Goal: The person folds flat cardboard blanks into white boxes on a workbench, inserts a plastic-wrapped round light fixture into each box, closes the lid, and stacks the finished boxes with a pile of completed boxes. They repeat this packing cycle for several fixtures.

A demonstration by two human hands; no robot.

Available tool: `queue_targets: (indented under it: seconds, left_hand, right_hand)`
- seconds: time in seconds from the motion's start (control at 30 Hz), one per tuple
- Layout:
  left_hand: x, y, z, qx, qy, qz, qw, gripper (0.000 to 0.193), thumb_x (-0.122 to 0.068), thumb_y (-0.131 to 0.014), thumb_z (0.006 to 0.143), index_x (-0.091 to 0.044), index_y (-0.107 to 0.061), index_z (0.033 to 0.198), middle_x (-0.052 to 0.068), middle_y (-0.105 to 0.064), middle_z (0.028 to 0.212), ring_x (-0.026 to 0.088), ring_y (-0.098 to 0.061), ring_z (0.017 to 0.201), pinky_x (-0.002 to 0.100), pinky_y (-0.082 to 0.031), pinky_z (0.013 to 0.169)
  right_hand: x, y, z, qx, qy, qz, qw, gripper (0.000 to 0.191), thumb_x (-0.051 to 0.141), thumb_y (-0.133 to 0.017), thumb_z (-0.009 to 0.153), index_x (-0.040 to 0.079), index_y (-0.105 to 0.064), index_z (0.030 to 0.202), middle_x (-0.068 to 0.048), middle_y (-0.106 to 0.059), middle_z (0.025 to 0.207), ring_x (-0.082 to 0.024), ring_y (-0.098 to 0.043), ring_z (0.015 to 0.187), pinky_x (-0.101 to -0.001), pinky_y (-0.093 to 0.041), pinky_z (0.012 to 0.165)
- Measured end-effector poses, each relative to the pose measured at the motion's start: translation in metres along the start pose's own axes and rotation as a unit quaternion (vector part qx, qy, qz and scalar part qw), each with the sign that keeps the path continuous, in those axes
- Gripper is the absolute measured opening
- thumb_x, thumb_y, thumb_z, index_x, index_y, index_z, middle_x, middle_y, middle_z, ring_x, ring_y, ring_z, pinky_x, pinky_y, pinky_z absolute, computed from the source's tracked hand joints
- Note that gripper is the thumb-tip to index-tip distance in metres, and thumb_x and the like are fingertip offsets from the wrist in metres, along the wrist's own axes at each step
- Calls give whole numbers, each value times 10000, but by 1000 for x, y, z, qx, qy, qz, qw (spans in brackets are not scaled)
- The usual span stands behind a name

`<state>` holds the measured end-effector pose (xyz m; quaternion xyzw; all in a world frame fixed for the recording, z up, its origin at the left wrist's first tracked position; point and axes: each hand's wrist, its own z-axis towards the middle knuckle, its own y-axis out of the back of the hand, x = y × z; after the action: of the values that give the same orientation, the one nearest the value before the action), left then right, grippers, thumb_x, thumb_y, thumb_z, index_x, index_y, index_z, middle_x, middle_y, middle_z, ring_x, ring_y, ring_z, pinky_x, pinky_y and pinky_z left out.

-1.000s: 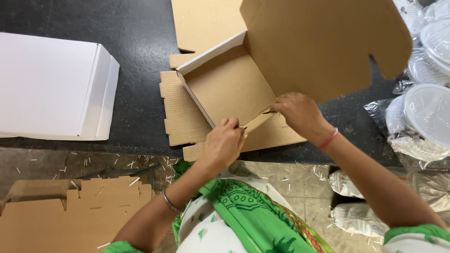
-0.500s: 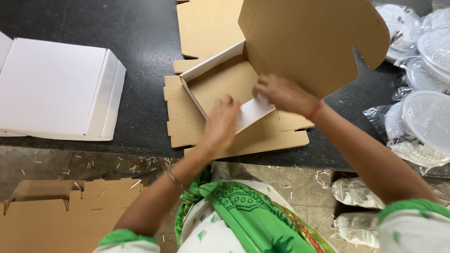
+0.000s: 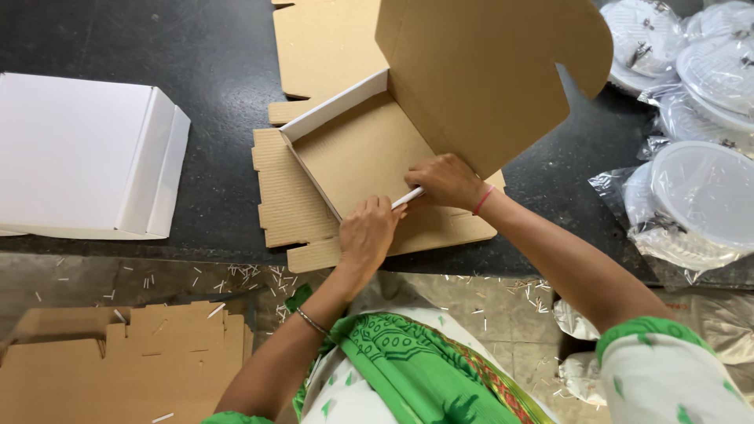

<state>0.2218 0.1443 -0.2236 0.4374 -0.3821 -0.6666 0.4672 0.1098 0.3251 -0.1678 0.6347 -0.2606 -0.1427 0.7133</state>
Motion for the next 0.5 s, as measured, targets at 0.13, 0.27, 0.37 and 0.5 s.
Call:
queue_targets:
  seconds: [0.13,0.27,0.37,0.5]
  left_hand:
    - [-10,7,0,12,-1,-18,1000,388,-492,-624,961,-121,-620,848,67,-668,796,269,-693,730,430,-555,581]
    - [-31,31,6,141,48,-133,980,422,-429,-605,1024,-65,-574,1233,160,-710,1019,384,-692,890,513,-551,740]
    - [-47,53,14,207,70,-364,905,880,-398,-708,857,-77,-286,1559,239,-531,1399,403,-630,1124,505,-511,907]
    - [-49,72,23,208,-43,-224,951,944,-425,-782,798,-74,-319,1542,228,-552,1398,435,-554,1219,501,-448,990]
  right_hand:
    - [-4,-5,-9,10,-4,-34,999,518,656,-744,815,151,-639,858,-40,-650,879,-259,-661,919,-415,-526,822]
    - [4,-4,-42,-140,-32,-119,982,582,466,-775,785,99,-626,1211,-89,-616,1186,-288,-568,1144,-443,-451,965]
    - [5,5,-94,-239,-179,-133,945,576,293,-765,907,115,-560,1414,-89,-548,1380,-291,-492,1304,-451,-389,1108]
    - [-22,36,-181,-302,-344,-137,878,613,247,-756,925,59,-511,1454,-189,-451,1508,-410,-398,1438,-533,-314,1210]
